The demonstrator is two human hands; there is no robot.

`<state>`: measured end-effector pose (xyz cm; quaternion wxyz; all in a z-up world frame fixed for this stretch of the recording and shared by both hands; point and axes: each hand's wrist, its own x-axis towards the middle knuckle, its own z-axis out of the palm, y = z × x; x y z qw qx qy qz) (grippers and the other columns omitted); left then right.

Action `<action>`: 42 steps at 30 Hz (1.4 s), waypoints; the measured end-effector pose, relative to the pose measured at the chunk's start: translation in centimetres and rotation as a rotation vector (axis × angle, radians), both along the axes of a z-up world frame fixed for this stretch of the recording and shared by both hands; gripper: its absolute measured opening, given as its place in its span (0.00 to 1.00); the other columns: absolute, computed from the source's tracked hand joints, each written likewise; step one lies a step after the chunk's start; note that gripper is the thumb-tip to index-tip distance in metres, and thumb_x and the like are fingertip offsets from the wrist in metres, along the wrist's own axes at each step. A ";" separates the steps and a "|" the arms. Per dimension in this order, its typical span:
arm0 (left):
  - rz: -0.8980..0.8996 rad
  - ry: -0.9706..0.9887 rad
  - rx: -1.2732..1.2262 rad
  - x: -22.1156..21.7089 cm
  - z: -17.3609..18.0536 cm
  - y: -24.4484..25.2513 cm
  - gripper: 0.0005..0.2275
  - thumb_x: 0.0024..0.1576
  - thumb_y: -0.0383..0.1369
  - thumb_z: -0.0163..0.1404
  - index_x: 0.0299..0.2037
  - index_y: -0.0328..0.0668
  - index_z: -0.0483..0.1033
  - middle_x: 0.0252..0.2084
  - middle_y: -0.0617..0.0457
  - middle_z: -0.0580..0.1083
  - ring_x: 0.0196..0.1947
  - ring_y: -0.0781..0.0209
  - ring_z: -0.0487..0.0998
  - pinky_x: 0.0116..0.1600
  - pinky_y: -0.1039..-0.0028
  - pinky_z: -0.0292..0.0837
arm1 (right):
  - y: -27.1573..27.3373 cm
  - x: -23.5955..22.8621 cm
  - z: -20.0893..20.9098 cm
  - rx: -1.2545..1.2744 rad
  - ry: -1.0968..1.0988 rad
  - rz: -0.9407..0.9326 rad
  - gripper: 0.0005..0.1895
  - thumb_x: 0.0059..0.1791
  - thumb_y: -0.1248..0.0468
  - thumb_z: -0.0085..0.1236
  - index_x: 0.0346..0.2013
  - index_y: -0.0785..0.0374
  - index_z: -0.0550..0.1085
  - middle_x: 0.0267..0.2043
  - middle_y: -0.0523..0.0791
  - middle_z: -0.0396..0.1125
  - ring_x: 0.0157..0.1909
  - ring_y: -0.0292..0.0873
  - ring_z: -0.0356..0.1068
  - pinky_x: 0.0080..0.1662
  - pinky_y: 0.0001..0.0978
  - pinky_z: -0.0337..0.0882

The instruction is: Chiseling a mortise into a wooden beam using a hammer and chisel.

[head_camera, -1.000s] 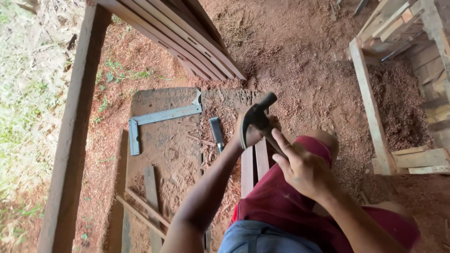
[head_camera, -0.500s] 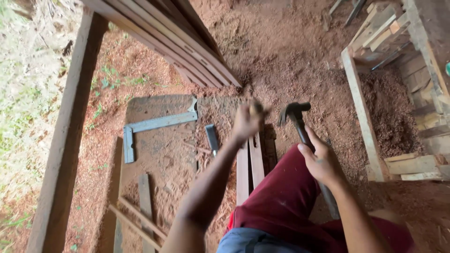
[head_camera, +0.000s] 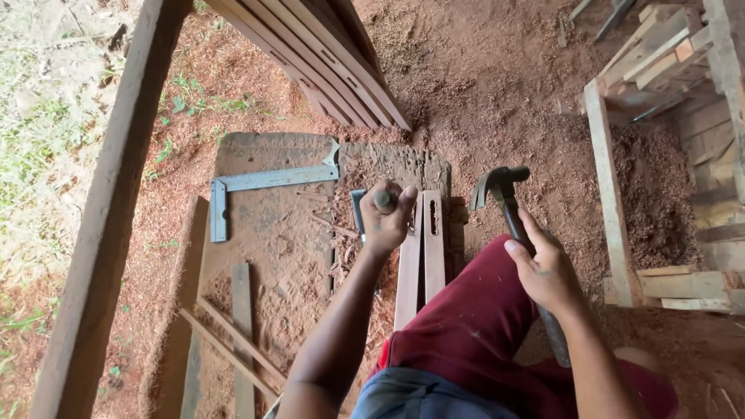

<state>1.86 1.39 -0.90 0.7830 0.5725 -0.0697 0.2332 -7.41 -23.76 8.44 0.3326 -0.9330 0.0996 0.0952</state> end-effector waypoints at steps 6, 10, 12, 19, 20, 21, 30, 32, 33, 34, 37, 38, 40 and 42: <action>0.068 0.050 0.039 -0.2 0.1 0.1 0.15 0.56 0.30 0.61 0.20 0.42 0.69 0.11 0.57 0.64 0.18 0.75 0.62 0.23 0.80 0.54 | 1.3 -0.5 1.7 0.022 -0.026 -0.025 0.31 0.55 0.57 0.52 0.75 0.51 0.63 0.47 0.69 0.67 0.44 0.69 0.73 0.39 0.60 0.76; 0.102 0.057 0.104 -0.9 -1.0 -0.8 0.13 0.54 0.30 0.61 0.22 0.40 0.70 0.11 0.50 0.62 0.16 0.68 0.62 0.23 0.73 0.56 | 0.1 -1.0 0.7 0.017 -0.178 -0.009 0.36 0.50 0.56 0.61 0.74 0.52 0.65 0.50 0.68 0.68 0.45 0.70 0.73 0.37 0.60 0.74; 0.059 0.091 0.123 -2.4 -0.8 -1.8 0.14 0.53 0.30 0.62 0.20 0.42 0.70 0.11 0.51 0.63 0.15 0.71 0.62 0.22 0.78 0.55 | 1.7 -1.9 5.3 0.175 -0.477 0.189 0.34 0.49 0.67 0.59 0.71 0.63 0.66 0.52 0.68 0.69 0.27 0.56 0.74 0.30 0.45 0.77; 0.065 0.091 0.299 -1.5 -0.7 -0.7 0.16 0.62 0.41 0.53 0.24 0.53 0.63 0.19 0.62 0.64 0.17 0.72 0.60 0.20 0.80 0.57 | 3.3 -3.4 16.0 -0.060 -0.806 0.277 0.32 0.56 0.64 0.52 0.72 0.81 0.61 0.45 0.51 0.70 0.42 0.46 0.68 0.52 0.38 0.69; 0.049 0.079 0.271 -1.6 -0.5 -0.8 0.15 0.61 0.38 0.54 0.23 0.53 0.63 0.19 0.62 0.65 0.17 0.73 0.61 0.20 0.81 0.57 | 3.9 -3.3 15.6 -0.109 -0.745 0.284 0.19 0.55 0.61 0.54 0.56 0.70 0.66 0.40 0.49 0.69 0.39 0.48 0.69 0.46 0.39 0.68; 0.028 0.070 0.242 -1.8 -0.4 -0.9 0.15 0.61 0.35 0.55 0.23 0.53 0.63 0.19 0.63 0.65 0.18 0.73 0.61 0.20 0.81 0.57 | 4.5 -3.3 15.3 -0.160 -0.679 0.286 0.08 0.54 0.58 0.55 0.40 0.59 0.72 0.36 0.46 0.69 0.36 0.50 0.70 0.40 0.41 0.66; -0.217 0.093 0.204 -1.6 -0.9 -3.9 0.17 0.52 0.25 0.52 0.13 0.51 0.62 0.15 0.67 0.58 0.17 0.79 0.56 0.21 0.80 0.47 | 5.6 -2.1 9.3 -0.247 -0.647 0.638 0.36 0.48 0.60 0.65 0.70 0.60 0.64 0.27 0.43 0.69 0.35 0.49 0.65 0.50 0.44 0.68; -0.116 0.013 0.259 -0.8 -0.5 -3.6 0.07 0.51 0.25 0.50 0.23 0.47 0.67 0.22 0.62 0.65 0.23 0.72 0.61 0.26 0.79 0.53 | 4.9 -2.6 12.4 -0.230 -0.706 0.543 0.31 0.51 0.60 0.60 0.68 0.62 0.66 0.37 0.49 0.71 0.37 0.51 0.69 0.45 0.44 0.69; -0.020 -0.028 0.314 -1.4 -0.8 -3.3 0.03 0.50 0.25 0.48 0.32 0.43 0.72 0.30 0.57 0.71 0.28 0.66 0.66 0.31 0.77 0.59 | 4.7 -3.3 13.6 -0.197 -0.727 0.449 0.27 0.53 0.60 0.56 0.66 0.64 0.68 0.47 0.55 0.72 0.39 0.53 0.74 0.40 0.44 0.70; -0.025 -0.022 0.316 -1.8 -0.6 -3.5 0.03 0.50 0.25 0.48 0.32 0.43 0.72 0.30 0.57 0.71 0.28 0.66 0.66 0.31 0.77 0.59 | 4.4 -3.8 13.6 -0.195 -0.720 0.445 0.27 0.53 0.60 0.56 0.66 0.64 0.68 0.47 0.55 0.72 0.39 0.53 0.74 0.40 0.44 0.70; -0.060 0.189 0.327 -1.4 -2.4 -3.8 0.17 0.59 0.47 0.54 0.25 0.51 0.63 0.23 0.60 0.69 0.21 0.71 0.66 0.22 0.77 0.62 | 4.3 -4.1 11.8 -0.068 -0.856 0.313 0.34 0.54 0.63 0.53 0.70 0.78 0.55 0.43 0.56 0.72 0.40 0.51 0.74 0.47 0.41 0.74; -0.078 0.241 0.302 -1.0 -5.0 -3.8 0.09 0.54 0.36 0.51 0.40 0.43 0.70 0.31 0.54 0.73 0.27 0.66 0.72 0.26 0.77 0.67 | 4.6 -3.5 10.0 -0.145 -0.830 0.408 0.30 0.54 0.61 0.54 0.67 0.71 0.61 0.44 0.56 0.71 0.43 0.55 0.71 0.50 0.46 0.71; -0.103 0.286 0.283 -1.0 -5.0 -3.8 0.21 0.49 0.25 0.48 0.55 0.35 0.76 0.40 0.48 0.78 0.34 0.62 0.77 0.31 0.77 0.72 | 4.9 -3.3 6.6 -0.223 -0.807 0.493 0.26 0.53 0.59 0.56 0.64 0.65 0.67 0.45 0.55 0.70 0.47 0.59 0.67 0.54 0.50 0.68; 0.104 0.065 0.765 -1.6 0.2 -3.7 0.18 0.60 0.48 0.49 0.25 0.46 0.66 0.23 0.55 0.68 0.21 0.63 0.68 0.27 0.69 0.63 | 5.4 -3.6 3.7 -0.121 -0.473 0.546 0.36 0.51 0.61 0.58 0.73 0.57 0.57 0.41 0.51 0.75 0.25 0.50 0.75 0.30 0.48 0.80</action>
